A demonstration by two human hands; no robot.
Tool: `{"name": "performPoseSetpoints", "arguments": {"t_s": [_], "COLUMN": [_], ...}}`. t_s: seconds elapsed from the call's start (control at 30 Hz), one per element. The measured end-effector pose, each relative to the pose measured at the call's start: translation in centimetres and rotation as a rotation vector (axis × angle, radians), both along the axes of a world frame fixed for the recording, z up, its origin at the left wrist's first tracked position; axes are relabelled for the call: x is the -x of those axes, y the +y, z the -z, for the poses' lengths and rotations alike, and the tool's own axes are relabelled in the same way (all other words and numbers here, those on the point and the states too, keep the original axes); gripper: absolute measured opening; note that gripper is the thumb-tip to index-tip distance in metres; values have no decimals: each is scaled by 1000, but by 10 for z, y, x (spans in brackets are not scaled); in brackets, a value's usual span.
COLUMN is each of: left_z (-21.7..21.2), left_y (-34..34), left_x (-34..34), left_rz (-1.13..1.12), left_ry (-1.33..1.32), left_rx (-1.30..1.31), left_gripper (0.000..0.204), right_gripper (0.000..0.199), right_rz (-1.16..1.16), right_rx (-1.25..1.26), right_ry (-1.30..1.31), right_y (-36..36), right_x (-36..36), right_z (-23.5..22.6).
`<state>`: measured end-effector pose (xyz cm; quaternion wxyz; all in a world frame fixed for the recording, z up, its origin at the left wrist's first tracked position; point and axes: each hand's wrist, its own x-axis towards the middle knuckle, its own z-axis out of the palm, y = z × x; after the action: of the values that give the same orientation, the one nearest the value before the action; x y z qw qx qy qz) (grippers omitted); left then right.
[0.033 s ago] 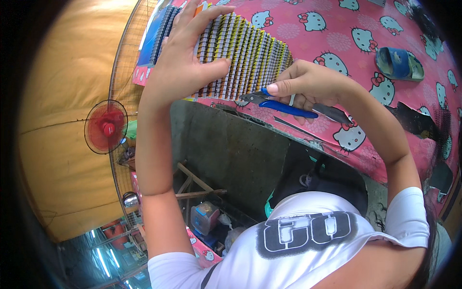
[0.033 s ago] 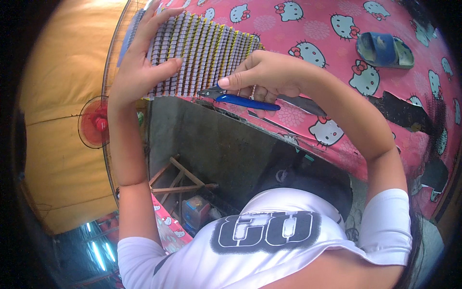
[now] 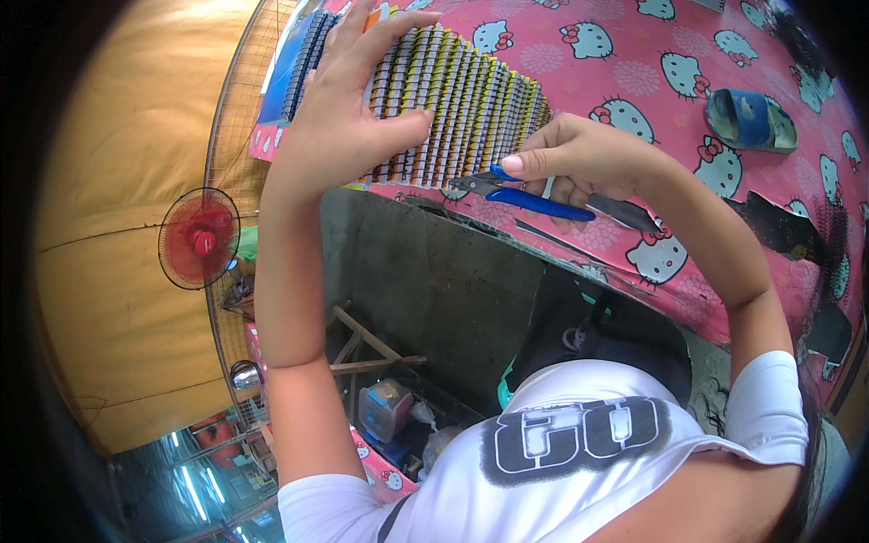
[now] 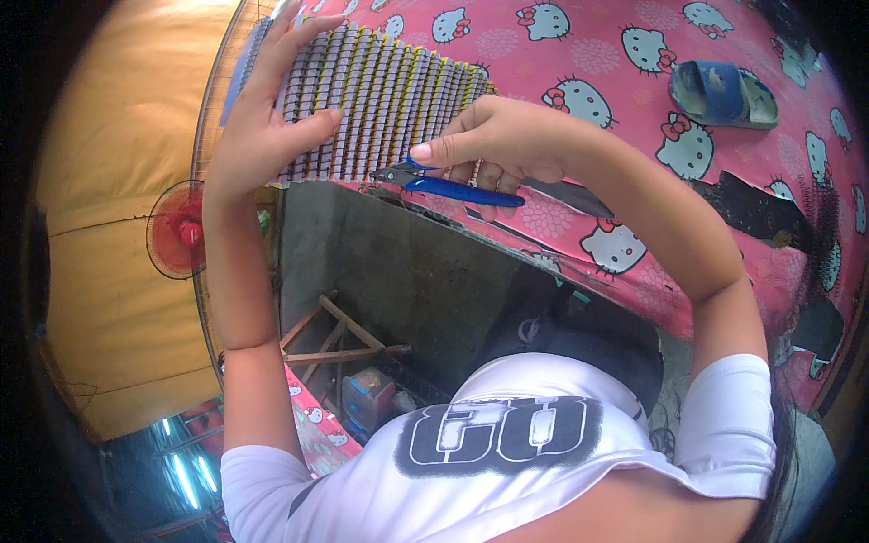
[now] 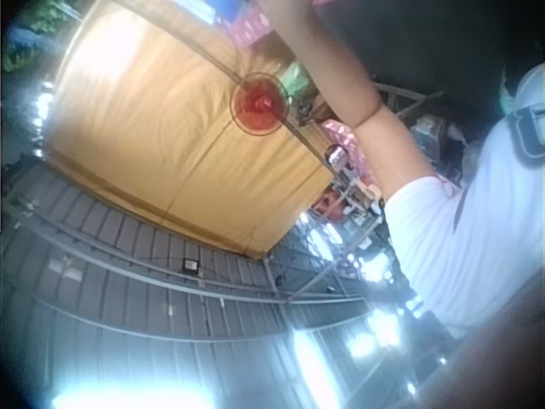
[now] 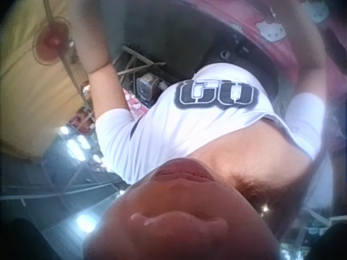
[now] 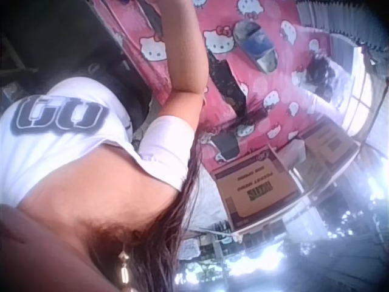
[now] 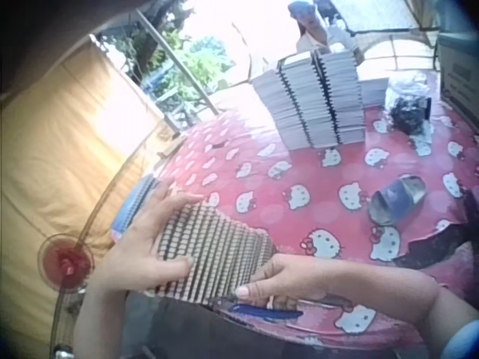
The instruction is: The person binds stacks of paper and covers into notebooks by manually aligning them and inserting a spiral binding through the pre-punched holes, then uses pliers to cut the excess binding.
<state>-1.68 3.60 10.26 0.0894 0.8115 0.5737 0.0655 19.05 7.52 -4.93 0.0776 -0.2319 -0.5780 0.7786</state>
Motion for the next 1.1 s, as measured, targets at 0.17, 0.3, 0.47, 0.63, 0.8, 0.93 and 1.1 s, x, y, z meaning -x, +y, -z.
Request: {"name": "performPoseSetpoints", "arguments": {"t_s": [0.17, 0.3, 0.47, 0.63, 0.8, 0.93, 1.1], "left_z": [3, 11, 12, 4, -31, -17, -3], "left_y": [1, 1, 3, 0, -4, -12, -5], "left_x": [8, -1, -7, -9, -38, -58, -50], "left_rz": [-10, 26, 45, 212, 395, 656, 638], "left_ry": [-22, -138, -213, 5, 411, 800, 1014], "left_rx": [-24, -66, -72, -411, -76, 61, 149], "left_gripper": [77, 73, 68, 51, 58, 63, 56], "right_gripper": [45, 44, 46, 40, 39, 42, 45], "right_rz": [379, 555, 644, 565, 553, 535, 600], "right_rx": [-1094, -1367, -1634, -1580, -1464, -1430, -1464], "right_ry": [164, 172, 92, 79, 112, 119, 151], "right_y": [-23, -34, -42, -44, -41, -42, -37], "right_x": [-12, -11, -3, -13, -23, -28, -24], "right_z": [17, 19, 13, 2, 12, 17, 19]}}
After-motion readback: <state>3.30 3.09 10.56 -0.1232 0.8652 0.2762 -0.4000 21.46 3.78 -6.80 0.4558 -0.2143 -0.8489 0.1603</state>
